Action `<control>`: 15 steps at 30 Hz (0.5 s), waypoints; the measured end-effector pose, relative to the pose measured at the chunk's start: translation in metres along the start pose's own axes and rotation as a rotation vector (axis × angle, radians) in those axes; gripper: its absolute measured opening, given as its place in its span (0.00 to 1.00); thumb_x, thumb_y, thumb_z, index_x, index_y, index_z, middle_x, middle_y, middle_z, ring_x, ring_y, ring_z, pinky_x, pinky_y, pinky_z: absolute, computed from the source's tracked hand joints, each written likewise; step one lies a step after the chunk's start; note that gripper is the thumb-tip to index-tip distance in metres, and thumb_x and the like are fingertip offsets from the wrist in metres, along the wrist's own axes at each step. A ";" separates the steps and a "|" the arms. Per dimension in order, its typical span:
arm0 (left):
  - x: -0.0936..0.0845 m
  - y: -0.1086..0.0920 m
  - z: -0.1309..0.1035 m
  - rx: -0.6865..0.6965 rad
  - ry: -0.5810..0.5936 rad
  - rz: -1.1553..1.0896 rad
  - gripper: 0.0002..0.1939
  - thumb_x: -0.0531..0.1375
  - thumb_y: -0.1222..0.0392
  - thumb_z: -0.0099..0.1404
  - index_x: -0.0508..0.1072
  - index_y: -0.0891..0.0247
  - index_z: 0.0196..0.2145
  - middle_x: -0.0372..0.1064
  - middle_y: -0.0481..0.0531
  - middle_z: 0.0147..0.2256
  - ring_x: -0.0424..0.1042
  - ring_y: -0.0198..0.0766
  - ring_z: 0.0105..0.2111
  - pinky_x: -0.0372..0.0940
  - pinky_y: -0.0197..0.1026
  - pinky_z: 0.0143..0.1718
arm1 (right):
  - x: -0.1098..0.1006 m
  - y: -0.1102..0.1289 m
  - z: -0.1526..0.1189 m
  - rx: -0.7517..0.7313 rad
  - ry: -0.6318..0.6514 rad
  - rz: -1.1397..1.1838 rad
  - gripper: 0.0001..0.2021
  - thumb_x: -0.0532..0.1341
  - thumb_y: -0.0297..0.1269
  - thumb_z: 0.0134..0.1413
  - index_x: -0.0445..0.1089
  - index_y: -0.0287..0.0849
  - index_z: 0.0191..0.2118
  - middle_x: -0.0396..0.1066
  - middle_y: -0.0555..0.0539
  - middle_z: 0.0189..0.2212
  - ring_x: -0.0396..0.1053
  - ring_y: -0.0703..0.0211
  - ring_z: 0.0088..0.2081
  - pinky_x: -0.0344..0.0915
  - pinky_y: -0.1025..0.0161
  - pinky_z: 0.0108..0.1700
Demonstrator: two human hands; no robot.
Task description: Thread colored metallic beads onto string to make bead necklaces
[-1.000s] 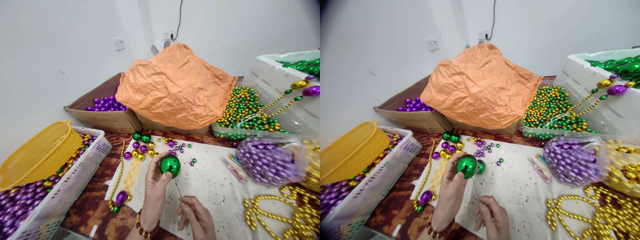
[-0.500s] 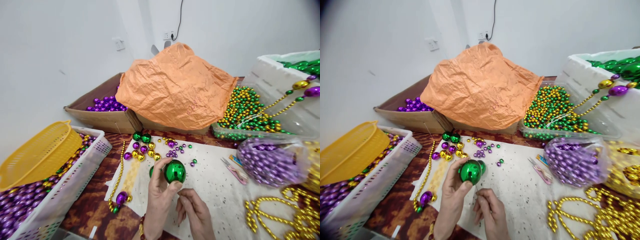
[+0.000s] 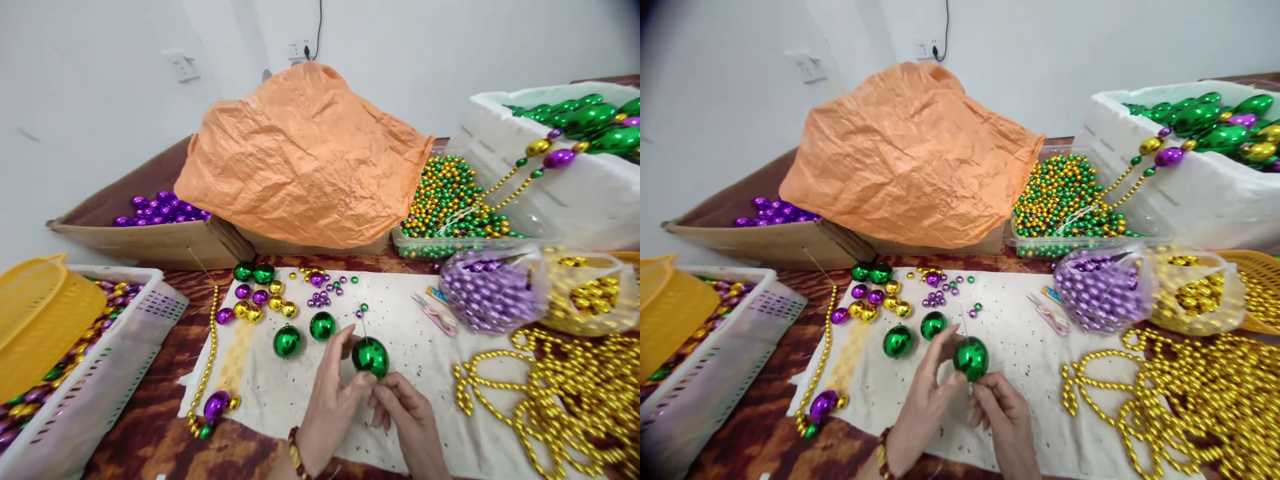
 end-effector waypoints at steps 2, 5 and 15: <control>-0.006 -0.008 0.016 0.095 -0.007 0.252 0.19 0.52 0.58 0.69 0.61 0.56 0.57 0.64 0.57 0.52 0.63 0.45 0.52 0.58 0.49 0.53 | -0.013 0.000 -0.002 -0.012 -0.041 -0.052 0.14 0.62 0.46 0.56 0.70 0.38 0.29 0.69 0.48 0.22 0.63 0.65 0.21 0.58 0.68 0.24; -0.005 -0.019 0.048 0.250 -0.008 0.726 0.13 0.50 0.62 0.69 0.69 0.59 0.48 0.68 0.56 0.44 0.63 0.49 0.47 0.57 0.53 0.49 | -0.028 0.003 -0.004 -0.049 -0.095 -0.105 0.15 0.61 0.46 0.56 0.70 0.39 0.28 0.68 0.49 0.20 0.63 0.64 0.21 0.59 0.68 0.26; 0.027 0.002 0.097 0.270 0.014 0.936 0.07 0.54 0.67 0.63 0.72 0.65 0.37 0.70 0.62 0.39 0.64 0.54 0.45 0.52 0.59 0.49 | -0.034 0.004 -0.004 -0.057 -0.123 -0.131 0.16 0.58 0.48 0.58 0.67 0.40 0.28 0.66 0.50 0.21 0.62 0.63 0.22 0.58 0.67 0.26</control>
Point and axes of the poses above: each hand's wrist, its own z-axis towards the middle knuckle, its own x-axis out of the palm, y = z × x, the point moved 4 cm from there along z, towards the middle knuckle
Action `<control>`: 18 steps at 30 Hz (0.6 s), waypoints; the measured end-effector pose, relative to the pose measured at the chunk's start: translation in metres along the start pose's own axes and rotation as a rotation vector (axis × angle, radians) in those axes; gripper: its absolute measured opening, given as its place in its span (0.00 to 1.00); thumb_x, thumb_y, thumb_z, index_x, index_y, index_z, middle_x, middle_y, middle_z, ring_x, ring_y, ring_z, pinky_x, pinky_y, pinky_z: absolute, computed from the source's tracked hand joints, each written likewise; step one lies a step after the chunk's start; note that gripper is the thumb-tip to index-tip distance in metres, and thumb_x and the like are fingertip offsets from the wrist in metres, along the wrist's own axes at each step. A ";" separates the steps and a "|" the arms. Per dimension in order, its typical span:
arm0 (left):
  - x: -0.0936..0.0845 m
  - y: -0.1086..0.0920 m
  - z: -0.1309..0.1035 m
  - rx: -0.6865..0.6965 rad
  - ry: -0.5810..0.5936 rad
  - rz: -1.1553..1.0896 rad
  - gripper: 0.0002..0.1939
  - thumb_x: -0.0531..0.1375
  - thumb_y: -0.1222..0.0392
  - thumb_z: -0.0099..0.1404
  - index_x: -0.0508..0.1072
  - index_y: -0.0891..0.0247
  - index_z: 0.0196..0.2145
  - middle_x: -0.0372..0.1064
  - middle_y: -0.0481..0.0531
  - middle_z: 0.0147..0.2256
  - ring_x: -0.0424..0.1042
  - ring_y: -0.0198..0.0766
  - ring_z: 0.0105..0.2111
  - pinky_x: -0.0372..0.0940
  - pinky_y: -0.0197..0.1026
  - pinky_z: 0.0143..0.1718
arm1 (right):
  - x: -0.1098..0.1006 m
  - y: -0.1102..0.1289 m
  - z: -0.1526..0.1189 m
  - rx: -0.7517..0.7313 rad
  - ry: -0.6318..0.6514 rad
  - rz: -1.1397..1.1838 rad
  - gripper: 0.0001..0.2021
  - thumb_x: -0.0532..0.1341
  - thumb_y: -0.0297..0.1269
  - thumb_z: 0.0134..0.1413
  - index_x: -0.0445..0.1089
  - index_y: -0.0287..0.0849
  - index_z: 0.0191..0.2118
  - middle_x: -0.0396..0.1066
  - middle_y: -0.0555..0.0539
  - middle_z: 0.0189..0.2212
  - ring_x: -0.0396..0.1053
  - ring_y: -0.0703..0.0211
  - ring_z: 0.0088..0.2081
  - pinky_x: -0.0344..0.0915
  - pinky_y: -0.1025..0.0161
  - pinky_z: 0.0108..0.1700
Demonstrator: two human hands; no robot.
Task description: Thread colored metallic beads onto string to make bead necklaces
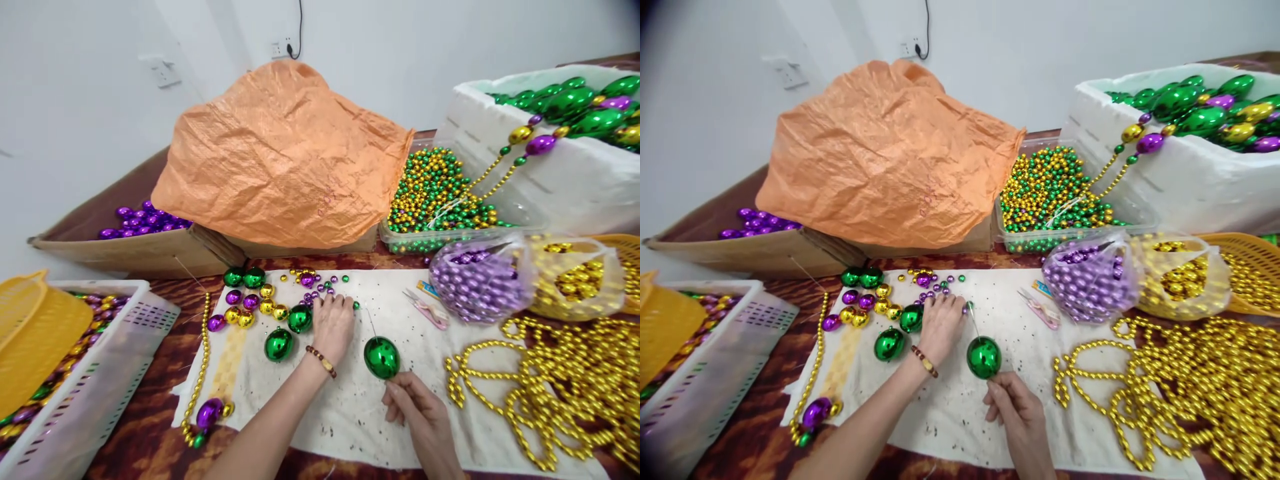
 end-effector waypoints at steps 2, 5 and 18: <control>-0.009 0.009 -0.002 -0.052 -0.008 -0.258 0.06 0.55 0.64 0.64 0.72 0.63 0.37 0.70 0.59 0.39 0.66 0.51 0.44 0.55 0.56 0.49 | 0.000 0.000 -0.001 0.005 0.010 -0.006 0.17 0.58 0.48 0.58 0.67 0.40 0.27 0.66 0.49 0.21 0.63 0.63 0.22 0.58 0.67 0.26; -0.026 0.022 -0.014 -0.213 0.021 -0.952 0.08 0.58 0.59 0.64 0.71 0.63 0.40 0.70 0.56 0.39 0.69 0.44 0.41 0.61 0.49 0.47 | 0.001 0.003 -0.004 -0.006 0.051 -0.017 0.17 0.58 0.48 0.59 0.67 0.40 0.27 0.66 0.50 0.21 0.64 0.63 0.22 0.58 0.67 0.26; -0.051 0.028 -0.060 -0.533 0.020 -2.048 0.09 0.58 0.62 0.66 0.72 0.66 0.44 0.72 0.53 0.37 0.74 0.41 0.40 0.67 0.48 0.49 | 0.018 0.032 -0.023 -0.031 0.228 -0.123 0.18 0.56 0.50 0.59 0.66 0.41 0.26 0.61 0.52 0.17 0.61 0.63 0.21 0.58 0.67 0.26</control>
Point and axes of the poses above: each hand's wrist, its own z-axis towards the middle knuckle, its own x-axis out of the palm, y = z × x, the point moved 4 cm from there along z, towards the middle knuckle
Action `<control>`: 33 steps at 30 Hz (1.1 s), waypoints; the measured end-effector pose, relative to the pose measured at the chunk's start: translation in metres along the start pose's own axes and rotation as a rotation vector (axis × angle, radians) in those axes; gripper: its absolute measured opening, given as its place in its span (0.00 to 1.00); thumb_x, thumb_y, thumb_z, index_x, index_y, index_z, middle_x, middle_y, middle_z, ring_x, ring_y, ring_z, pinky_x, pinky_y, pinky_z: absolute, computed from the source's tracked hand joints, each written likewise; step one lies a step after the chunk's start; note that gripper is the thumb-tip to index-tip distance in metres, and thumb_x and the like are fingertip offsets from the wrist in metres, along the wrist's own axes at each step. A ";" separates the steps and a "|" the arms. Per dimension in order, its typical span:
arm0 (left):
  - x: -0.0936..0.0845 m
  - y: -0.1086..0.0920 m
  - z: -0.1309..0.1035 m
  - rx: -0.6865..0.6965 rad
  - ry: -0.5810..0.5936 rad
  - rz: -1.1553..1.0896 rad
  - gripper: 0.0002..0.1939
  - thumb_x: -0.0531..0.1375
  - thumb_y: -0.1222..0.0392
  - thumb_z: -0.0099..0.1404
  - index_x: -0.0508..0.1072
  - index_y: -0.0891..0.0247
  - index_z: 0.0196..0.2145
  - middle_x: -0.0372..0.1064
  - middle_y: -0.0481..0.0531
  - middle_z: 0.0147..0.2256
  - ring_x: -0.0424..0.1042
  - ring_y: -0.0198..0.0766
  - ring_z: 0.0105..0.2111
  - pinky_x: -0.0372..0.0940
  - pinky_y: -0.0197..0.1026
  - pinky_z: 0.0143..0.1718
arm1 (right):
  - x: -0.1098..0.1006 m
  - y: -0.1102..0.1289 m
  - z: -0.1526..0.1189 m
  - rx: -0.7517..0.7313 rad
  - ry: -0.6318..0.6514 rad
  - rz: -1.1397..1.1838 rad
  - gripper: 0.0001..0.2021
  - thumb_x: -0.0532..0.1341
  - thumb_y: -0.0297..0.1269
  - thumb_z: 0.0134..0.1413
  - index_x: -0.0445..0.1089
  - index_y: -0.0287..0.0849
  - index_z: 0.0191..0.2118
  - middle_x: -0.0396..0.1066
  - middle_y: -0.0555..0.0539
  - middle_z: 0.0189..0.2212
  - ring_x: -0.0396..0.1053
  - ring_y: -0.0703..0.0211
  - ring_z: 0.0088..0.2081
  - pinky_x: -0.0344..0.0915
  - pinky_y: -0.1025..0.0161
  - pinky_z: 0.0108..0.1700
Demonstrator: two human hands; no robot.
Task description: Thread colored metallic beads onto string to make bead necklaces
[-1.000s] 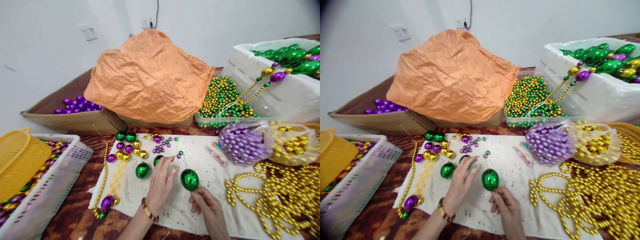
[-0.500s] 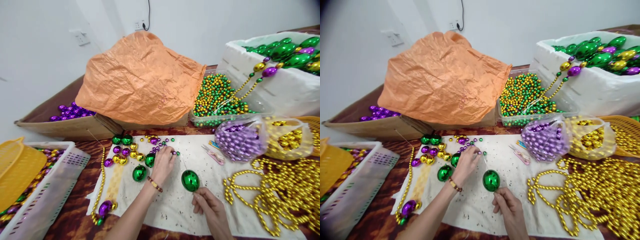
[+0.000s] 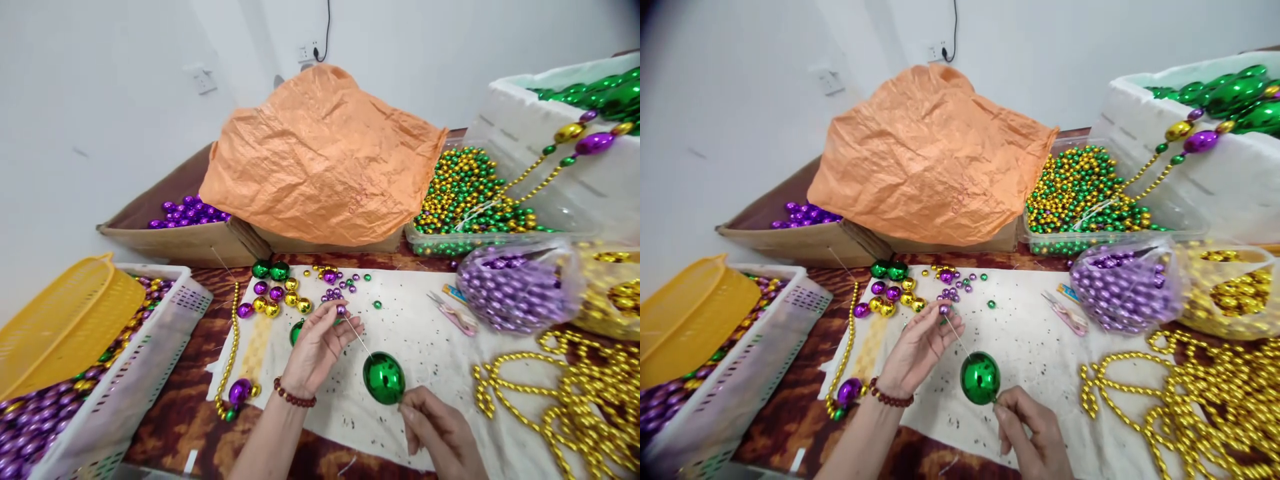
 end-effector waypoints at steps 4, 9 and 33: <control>0.000 0.004 -0.001 -0.002 -0.015 -0.011 0.08 0.59 0.62 0.65 0.72 0.65 0.42 0.72 0.52 0.36 0.75 0.40 0.38 0.68 0.48 0.48 | 0.000 -0.001 0.000 0.006 -0.017 -0.028 0.18 0.56 0.49 0.59 0.66 0.40 0.26 0.60 0.52 0.18 0.61 0.64 0.21 0.57 0.67 0.26; 0.001 0.003 0.000 0.023 -0.035 0.036 0.10 0.63 0.61 0.62 0.73 0.64 0.42 0.71 0.51 0.36 0.75 0.39 0.37 0.69 0.49 0.47 | -0.002 -0.006 0.000 0.021 -0.037 -0.047 0.18 0.57 0.50 0.58 0.66 0.40 0.26 0.60 0.53 0.16 0.61 0.64 0.20 0.56 0.67 0.25; 0.047 0.019 -0.029 0.345 -0.005 0.853 0.11 0.57 0.58 0.66 0.80 0.62 0.35 0.70 0.54 0.34 0.68 0.40 0.37 0.62 0.40 0.40 | -0.006 0.024 0.034 -0.172 -0.038 -0.292 0.13 0.57 0.46 0.59 0.72 0.49 0.45 0.72 0.46 0.41 0.68 0.61 0.25 0.67 0.66 0.26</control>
Point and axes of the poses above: each hand's wrist, its own z-axis towards the middle knuckle, its own x-axis out of the palm, y = z × x, the point moved 4 cm from there along z, towards the middle knuckle
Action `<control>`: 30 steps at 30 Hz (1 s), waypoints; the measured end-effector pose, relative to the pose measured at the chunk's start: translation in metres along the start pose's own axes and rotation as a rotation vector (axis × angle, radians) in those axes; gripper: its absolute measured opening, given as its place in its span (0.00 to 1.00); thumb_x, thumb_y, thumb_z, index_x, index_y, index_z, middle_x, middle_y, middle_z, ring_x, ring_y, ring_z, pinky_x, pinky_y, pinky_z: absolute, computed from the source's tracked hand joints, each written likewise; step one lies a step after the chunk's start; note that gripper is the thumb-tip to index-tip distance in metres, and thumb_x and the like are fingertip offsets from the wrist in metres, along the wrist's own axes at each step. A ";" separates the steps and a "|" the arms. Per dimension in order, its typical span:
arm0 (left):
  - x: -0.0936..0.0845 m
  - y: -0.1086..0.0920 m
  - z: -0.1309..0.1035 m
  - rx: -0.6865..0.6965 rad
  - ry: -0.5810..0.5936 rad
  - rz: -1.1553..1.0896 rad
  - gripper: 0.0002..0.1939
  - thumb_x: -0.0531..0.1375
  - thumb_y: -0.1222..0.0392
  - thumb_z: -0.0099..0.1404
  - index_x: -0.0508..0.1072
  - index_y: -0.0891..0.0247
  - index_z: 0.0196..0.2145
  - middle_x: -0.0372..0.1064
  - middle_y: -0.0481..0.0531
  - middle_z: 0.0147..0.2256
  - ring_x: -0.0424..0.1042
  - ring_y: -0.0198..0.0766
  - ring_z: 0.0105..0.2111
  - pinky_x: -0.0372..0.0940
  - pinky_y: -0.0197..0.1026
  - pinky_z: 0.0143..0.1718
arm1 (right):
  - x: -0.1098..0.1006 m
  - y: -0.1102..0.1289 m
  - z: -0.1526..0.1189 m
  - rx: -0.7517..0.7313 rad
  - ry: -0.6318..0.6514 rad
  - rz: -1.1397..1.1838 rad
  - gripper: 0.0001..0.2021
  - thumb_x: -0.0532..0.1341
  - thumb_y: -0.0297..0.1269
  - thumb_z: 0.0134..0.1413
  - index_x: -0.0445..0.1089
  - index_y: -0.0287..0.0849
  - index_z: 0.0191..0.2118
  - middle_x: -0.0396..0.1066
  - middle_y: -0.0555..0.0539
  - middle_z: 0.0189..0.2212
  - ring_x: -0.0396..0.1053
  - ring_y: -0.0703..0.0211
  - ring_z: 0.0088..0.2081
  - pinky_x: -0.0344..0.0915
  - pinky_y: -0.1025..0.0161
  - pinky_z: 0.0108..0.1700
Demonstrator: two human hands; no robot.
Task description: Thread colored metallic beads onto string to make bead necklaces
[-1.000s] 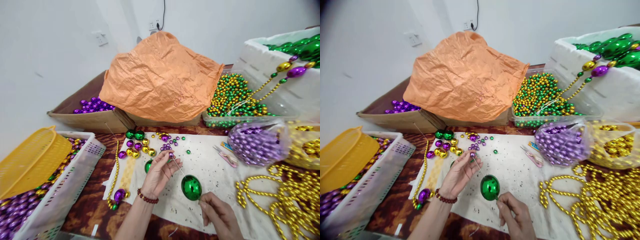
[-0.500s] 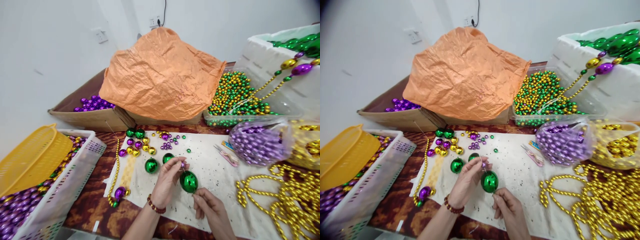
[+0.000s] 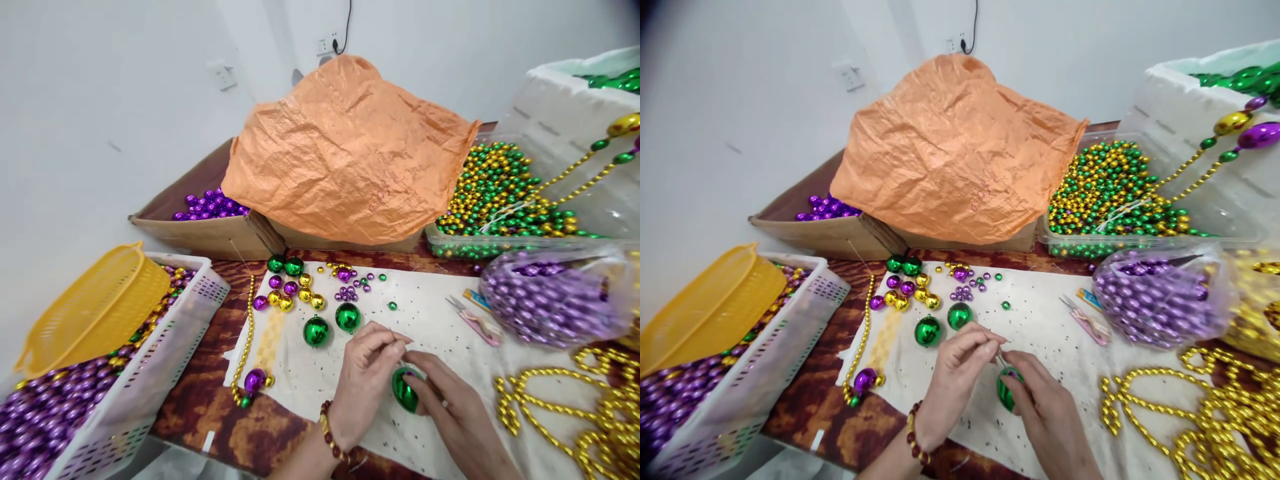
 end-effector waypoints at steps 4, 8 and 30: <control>-0.017 -0.007 0.008 0.107 0.075 0.161 0.12 0.55 0.60 0.67 0.79 0.59 0.40 0.72 0.55 0.37 0.69 0.42 0.38 0.63 0.42 0.41 | 0.004 -0.004 0.007 -0.017 0.017 -0.084 0.10 0.58 0.45 0.59 0.75 0.48 0.36 0.74 0.49 0.28 0.64 0.63 0.20 0.64 0.66 0.25; -0.089 0.008 0.037 0.241 -0.179 0.683 0.14 0.55 0.59 0.67 0.75 0.58 0.47 0.70 0.57 0.43 0.63 0.48 0.46 0.57 0.52 0.50 | -0.006 -0.020 0.004 0.154 -0.035 0.024 0.16 0.57 0.51 0.58 0.74 0.46 0.40 0.75 0.48 0.30 0.58 0.66 0.15 0.61 0.66 0.19; -0.087 0.009 0.045 0.157 0.048 0.090 0.17 0.61 0.60 0.63 0.70 0.59 0.51 0.65 0.56 0.47 0.67 0.41 0.45 0.62 0.42 0.47 | 0.003 -0.008 -0.003 0.139 0.067 0.336 0.15 0.56 0.46 0.62 0.73 0.40 0.42 0.72 0.44 0.29 0.72 0.58 0.29 0.67 0.68 0.23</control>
Point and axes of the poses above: each hand's wrist, its own z-axis towards the middle knuckle, its own x-axis out of the palm, y = z × x, the point moved 4 cm from there along z, towards the middle knuckle
